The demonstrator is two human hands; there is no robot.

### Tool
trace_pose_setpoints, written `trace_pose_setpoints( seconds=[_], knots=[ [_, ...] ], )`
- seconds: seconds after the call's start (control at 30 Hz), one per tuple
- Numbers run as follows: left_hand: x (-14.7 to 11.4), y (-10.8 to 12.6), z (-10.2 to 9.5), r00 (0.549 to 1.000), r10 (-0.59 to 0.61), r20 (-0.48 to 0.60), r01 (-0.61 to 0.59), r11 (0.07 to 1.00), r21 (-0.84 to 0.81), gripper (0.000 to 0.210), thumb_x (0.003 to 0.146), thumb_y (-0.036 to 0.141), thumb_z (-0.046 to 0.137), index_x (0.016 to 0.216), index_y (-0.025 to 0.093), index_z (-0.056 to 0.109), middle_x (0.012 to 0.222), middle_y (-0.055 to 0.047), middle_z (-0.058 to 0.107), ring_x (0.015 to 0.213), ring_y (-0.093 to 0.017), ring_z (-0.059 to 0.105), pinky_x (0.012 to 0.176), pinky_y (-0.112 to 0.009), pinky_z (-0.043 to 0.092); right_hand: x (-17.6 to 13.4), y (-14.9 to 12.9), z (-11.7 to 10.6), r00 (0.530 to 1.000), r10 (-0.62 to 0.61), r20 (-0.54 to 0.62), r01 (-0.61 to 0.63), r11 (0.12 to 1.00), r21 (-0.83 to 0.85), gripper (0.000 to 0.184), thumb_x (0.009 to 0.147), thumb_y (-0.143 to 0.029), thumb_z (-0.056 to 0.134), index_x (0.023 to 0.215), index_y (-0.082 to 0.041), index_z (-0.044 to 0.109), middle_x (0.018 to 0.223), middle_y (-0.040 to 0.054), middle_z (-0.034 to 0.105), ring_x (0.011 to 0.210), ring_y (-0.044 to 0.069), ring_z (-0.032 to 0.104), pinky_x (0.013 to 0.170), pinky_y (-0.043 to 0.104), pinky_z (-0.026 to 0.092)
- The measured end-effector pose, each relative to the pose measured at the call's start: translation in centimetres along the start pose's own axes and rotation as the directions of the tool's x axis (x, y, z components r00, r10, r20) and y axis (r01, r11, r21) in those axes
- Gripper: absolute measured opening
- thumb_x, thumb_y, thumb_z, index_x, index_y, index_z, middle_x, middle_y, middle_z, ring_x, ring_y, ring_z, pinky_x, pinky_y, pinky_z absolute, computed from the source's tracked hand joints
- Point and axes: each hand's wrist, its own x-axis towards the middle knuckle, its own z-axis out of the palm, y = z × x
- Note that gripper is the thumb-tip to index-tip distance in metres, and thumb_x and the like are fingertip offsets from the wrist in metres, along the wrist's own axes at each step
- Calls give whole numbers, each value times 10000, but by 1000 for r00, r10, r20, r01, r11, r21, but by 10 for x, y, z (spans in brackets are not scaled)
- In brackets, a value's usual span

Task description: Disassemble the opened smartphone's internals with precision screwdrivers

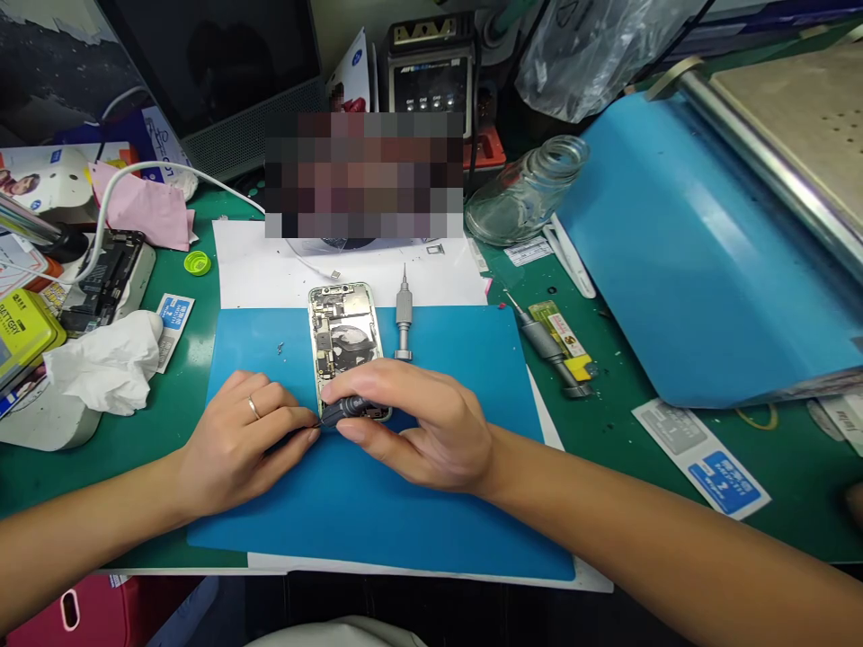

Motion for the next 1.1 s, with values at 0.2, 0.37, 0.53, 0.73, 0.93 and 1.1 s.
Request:
trace_pose_setpoints(
  seconds=[0.2,0.37,0.53,0.73,0.93,1.1],
  knots=[
    [0,0,1,1000,4,-6,-4,1000,-6,135,1042,195,607,961,158,708,788,-13,666,695,-166,509,662,-367,335,1,0,1,1000,-12,5,12,1000,-20,543,992,-129,632,1509,-270,545,980,71,796,859,191,789,770,287,694],
    [0,0,0,1000,4,-5,-4,1000,-2,137,1046,195,601,962,163,705,788,-11,664,694,-165,504,663,-367,337,-1,1,1,999,34,1,-34,999,-25,437,1005,-167,635,1420,-299,597,987,53,789,857,179,788,787,277,694],
    [0,0,0,1000,9,-8,-9,1000,-3,131,1042,183,603,957,161,701,778,-9,659,686,-163,500,658,-368,334,-2,2,1,999,39,-1,-39,999,35,603,984,-134,645,1540,-322,508,1033,48,797,872,183,796,782,277,700],
    [0,1,1,1000,14,-19,-14,1000,-5,120,1031,174,618,945,155,699,781,-13,666,683,-162,502,657,-368,330,-6,4,1,999,33,-2,-33,999,36,777,908,-33,681,1591,-299,425,1150,75,796,962,195,802,835,308,700],
    [1,0,0,1000,3,-13,-3,1000,-5,116,1034,175,608,959,160,696,787,-14,669,692,-167,513,661,-368,339,-8,6,2,1000,13,-4,-13,1000,25,789,918,-42,692,1609,-279,394,1120,84,784,968,182,791,840,306,698],
    [1,0,0,1000,0,-13,0,1000,6,120,1046,181,593,966,175,683,779,-4,667,680,-155,515,655,-358,345,-11,6,0,999,3,42,-2,1000,-13,796,941,-92,691,1636,-275,349,1157,102,783,993,196,793,843,320,697]
  ],
)
